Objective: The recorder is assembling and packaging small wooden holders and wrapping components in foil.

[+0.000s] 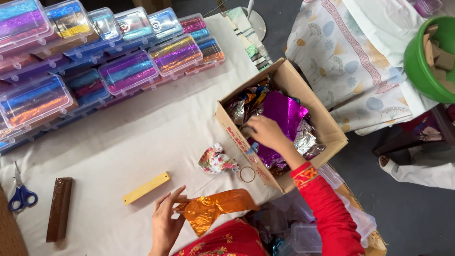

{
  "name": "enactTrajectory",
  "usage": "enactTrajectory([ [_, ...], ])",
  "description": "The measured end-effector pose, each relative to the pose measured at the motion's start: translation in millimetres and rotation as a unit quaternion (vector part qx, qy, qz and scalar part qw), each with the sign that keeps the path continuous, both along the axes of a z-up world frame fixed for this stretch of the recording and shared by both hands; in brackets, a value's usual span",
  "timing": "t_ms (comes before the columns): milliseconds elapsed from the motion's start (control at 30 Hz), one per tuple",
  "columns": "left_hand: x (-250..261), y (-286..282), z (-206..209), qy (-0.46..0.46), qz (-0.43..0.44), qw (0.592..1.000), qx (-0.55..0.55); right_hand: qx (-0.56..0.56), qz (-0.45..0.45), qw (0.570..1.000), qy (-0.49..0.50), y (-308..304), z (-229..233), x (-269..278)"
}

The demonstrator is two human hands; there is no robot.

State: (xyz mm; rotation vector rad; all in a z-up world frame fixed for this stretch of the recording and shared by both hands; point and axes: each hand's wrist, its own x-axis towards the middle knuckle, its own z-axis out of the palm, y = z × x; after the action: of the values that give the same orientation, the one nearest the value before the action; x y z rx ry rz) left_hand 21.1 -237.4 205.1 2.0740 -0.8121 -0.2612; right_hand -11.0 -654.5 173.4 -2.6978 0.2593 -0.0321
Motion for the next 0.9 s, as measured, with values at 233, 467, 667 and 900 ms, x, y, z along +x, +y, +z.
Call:
enactTrajectory([
  [233,-5,17,-17,0.088,0.094,0.990,0.057,-0.153,0.065,0.983,0.084,-1,-78,13],
  [467,-11,18,-30,0.034,0.090,0.994,0.043,-0.198,0.045,0.965,0.166,3,-74,15],
  [667,-9,19,-23,0.062,0.079,0.994,0.049,-0.141,-0.031,0.965,0.219,0,-93,15],
  [900,-12,23,-30,0.053,0.102,0.992,0.043,-0.049,-0.116,0.959,0.253,-17,-111,5],
])
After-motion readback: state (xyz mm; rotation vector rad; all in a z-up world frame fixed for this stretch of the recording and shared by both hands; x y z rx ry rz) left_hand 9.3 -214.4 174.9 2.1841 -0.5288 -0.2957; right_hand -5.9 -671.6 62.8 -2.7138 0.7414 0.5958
